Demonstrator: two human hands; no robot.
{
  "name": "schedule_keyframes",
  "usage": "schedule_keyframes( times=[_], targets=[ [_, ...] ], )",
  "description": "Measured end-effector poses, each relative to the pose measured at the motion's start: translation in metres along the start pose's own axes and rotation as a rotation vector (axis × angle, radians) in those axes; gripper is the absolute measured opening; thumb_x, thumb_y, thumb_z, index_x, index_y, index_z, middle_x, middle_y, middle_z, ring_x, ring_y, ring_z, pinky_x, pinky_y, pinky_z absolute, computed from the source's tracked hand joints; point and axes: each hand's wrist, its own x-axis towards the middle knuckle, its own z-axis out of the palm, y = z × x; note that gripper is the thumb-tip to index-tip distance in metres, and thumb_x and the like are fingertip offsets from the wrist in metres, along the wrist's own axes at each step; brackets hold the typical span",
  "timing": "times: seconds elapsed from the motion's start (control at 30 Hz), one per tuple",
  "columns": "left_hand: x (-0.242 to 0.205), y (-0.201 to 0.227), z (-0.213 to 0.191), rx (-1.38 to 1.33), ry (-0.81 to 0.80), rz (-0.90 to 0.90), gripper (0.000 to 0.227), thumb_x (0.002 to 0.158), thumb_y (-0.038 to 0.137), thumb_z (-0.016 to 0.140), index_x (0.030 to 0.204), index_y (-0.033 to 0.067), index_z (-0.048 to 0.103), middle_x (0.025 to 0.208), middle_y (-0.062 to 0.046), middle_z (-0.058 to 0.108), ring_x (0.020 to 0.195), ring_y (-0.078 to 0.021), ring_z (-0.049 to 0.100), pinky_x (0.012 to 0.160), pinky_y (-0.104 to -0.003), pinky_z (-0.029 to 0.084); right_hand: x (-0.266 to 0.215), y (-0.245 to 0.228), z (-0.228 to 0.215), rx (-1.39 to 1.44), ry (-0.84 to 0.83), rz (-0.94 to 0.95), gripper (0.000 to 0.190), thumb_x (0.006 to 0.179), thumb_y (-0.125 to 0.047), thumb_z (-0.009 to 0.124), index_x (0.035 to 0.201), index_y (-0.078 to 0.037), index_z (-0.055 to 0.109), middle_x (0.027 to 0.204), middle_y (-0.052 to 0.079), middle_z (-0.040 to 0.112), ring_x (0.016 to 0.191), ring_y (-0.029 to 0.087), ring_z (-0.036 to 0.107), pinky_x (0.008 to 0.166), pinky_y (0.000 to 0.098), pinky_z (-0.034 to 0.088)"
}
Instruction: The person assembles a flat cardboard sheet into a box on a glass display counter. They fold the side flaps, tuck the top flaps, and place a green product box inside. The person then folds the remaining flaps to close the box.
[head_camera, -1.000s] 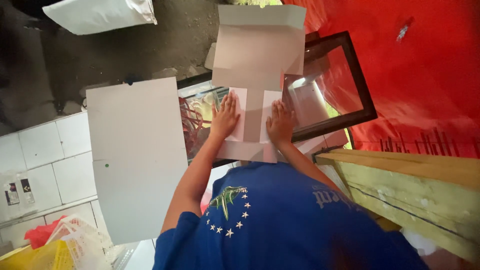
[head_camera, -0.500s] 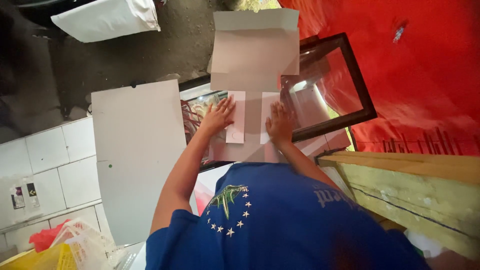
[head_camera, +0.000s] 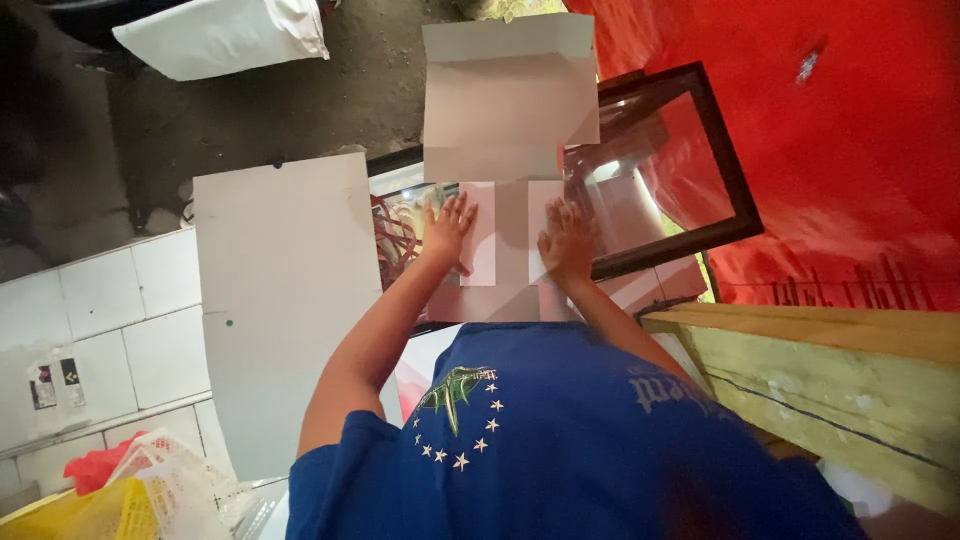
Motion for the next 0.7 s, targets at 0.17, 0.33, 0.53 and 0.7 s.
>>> schedule_keyframes(
  times=[0.17, 0.33, 0.53, 0.7],
  targets=[
    [-0.014, 0.011, -0.021, 0.014, 0.050, -0.041, 0.163, 0.038, 0.065, 0.097, 0.166, 0.0182, 0.008, 0.172, -0.018, 0.005, 0.156, -0.0372, 0.018, 0.117, -0.073, 0.006, -0.001, 0.006, 0.009, 0.010, 0.016, -0.005, 0.064, 0.095, -0.035, 0.060, 0.154, -0.011, 0.048, 0.162, 0.009, 0.042, 0.149, 0.035, 0.036, 0.118, 0.0640, 0.024],
    [-0.017, 0.017, -0.004, 0.016, 0.162, -0.084, 0.152, 0.040, 0.060, 0.098, 0.163, 0.0144, 0.021, 0.167, -0.022, 0.025, 0.152, -0.0350, 0.029, 0.118, -0.070, 0.006, 0.002, 0.003, 0.006, 0.019, 0.025, -0.007, 0.065, 0.095, -0.032, 0.059, 0.156, -0.011, 0.047, 0.163, 0.009, 0.042, 0.150, 0.035, 0.036, 0.120, 0.0619, 0.024],
    [-0.041, 0.025, 0.015, -0.050, 0.315, -0.088, 0.116, 0.055, 0.046, 0.094, 0.151, 0.0023, 0.046, 0.155, -0.012, 0.050, 0.144, -0.0232, 0.045, 0.122, -0.064, 0.013, 0.005, -0.001, -0.001, 0.032, 0.056, -0.035, 0.066, 0.094, -0.031, 0.061, 0.154, -0.009, 0.047, 0.160, 0.013, 0.043, 0.148, 0.037, 0.037, 0.118, 0.0633, 0.023],
    [-0.054, 0.043, 0.032, 0.003, 0.365, -0.115, 0.018, 0.096, 0.019, 0.072, 0.109, 0.0072, 0.076, 0.125, -0.010, 0.068, 0.128, -0.0248, 0.058, 0.125, -0.065, 0.019, 0.004, -0.003, -0.008, 0.084, 0.063, 0.002, 0.062, 0.092, -0.029, 0.062, 0.152, -0.012, 0.052, 0.158, 0.010, 0.047, 0.147, 0.034, 0.040, 0.117, 0.0641, 0.025]
  ],
)
